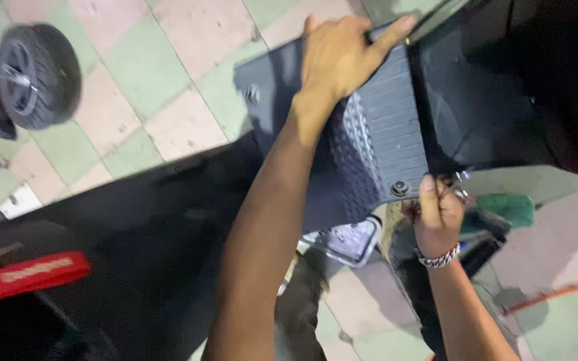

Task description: The person removes screws and panels from a scooter using a screwdriver and a power drill. They detach the front fairing, floor mat, and side panels, placing removed screws into a metal tray.

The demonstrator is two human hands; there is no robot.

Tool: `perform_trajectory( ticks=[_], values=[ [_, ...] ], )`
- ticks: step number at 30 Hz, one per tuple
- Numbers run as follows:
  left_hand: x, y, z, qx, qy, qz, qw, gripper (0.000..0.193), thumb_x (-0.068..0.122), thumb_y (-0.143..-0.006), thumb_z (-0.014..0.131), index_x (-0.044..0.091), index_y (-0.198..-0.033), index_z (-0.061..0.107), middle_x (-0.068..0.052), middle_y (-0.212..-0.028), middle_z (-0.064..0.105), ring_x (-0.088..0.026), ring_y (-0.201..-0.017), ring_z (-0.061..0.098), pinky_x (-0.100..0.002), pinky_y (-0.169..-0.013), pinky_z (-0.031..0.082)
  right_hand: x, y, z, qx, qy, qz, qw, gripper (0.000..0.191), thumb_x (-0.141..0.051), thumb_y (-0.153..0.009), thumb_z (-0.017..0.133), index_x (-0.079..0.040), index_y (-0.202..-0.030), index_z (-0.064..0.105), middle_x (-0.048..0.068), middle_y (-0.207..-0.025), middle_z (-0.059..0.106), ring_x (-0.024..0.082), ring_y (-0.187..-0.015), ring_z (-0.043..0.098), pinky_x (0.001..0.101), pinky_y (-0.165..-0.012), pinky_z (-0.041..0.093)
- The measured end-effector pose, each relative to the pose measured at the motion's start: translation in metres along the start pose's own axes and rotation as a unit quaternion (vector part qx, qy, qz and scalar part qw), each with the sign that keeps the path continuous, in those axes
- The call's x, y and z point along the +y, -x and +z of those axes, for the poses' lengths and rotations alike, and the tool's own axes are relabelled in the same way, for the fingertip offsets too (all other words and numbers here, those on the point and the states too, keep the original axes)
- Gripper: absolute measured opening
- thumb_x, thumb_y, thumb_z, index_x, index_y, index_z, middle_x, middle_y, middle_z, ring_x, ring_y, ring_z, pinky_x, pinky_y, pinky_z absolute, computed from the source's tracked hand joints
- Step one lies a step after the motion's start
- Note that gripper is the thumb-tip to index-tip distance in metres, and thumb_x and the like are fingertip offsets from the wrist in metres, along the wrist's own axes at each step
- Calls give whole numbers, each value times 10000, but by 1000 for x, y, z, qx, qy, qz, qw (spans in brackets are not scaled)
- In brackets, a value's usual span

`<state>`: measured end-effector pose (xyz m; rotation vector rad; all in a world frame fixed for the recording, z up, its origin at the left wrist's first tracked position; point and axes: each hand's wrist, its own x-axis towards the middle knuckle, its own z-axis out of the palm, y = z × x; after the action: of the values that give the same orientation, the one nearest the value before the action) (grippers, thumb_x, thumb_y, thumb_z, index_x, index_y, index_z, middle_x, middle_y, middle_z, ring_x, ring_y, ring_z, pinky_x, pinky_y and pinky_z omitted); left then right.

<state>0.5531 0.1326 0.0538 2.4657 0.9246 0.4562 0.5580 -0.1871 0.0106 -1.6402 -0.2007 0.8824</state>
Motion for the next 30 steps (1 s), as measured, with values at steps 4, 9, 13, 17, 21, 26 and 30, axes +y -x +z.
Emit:
perform_trajectory(
  ticks=[4,9,13,17,21,26,30],
  values=[
    [20,100,21,-2,-7,-167,986,736,722,-908,522,50,-750,777,-170,-672,701,-343,-674,702,-454,-831,500,59,29,-50,22,-116,26,993,207,-236,-1086,640,-31,-1069,663,-4,-978,672,81,-860,612,240,-765,479],
    [73,210,5,34,-30,-267,963,633,640,-951,552,63,-758,728,-230,-750,702,-405,-777,690,-517,-825,449,90,71,-90,24,-94,73,993,245,-229,-1019,697,-1,-1109,708,-36,-1001,697,69,-899,614,254,-826,487],
    [105,302,-7,-8,11,-293,956,540,574,-942,613,47,-948,731,-225,-864,735,-405,-859,695,-496,-847,461,108,115,-129,44,-2,68,997,217,-199,-963,754,0,-1039,714,-33,-944,707,68,-829,616,239,-777,502],
    [98,404,-13,-138,262,-371,880,469,494,-927,642,55,-1057,748,-107,-898,752,-218,-838,684,-328,-750,514,133,161,-156,35,33,79,996,205,-182,-897,789,-28,-1009,714,-50,-888,681,53,-768,587,225,-697,480],
    [95,483,19,-118,395,-449,793,419,413,-968,651,22,-1075,755,2,-877,710,-76,-779,558,-257,-710,462,168,174,-179,40,146,131,980,244,-221,-929,784,-5,-1000,694,0,-844,643,88,-696,530,272,-617,436],
    [93,524,115,18,438,-531,725,486,432,-1011,701,-48,-937,710,-14,-887,684,-91,-809,533,-272,-726,431,231,175,-238,184,186,5,965,152,-117,-999,654,5,-1089,671,73,-987,696,114,-849,618,265,-746,498],
    [142,516,216,59,468,-533,702,400,466,-920,718,79,-1020,734,50,-1035,733,-71,-989,618,-252,-902,469,257,183,-301,310,175,24,934,153,-61,-1032,552,-22,-1161,624,92,-1029,709,142,-839,642,285,-696,501]
  ],
)
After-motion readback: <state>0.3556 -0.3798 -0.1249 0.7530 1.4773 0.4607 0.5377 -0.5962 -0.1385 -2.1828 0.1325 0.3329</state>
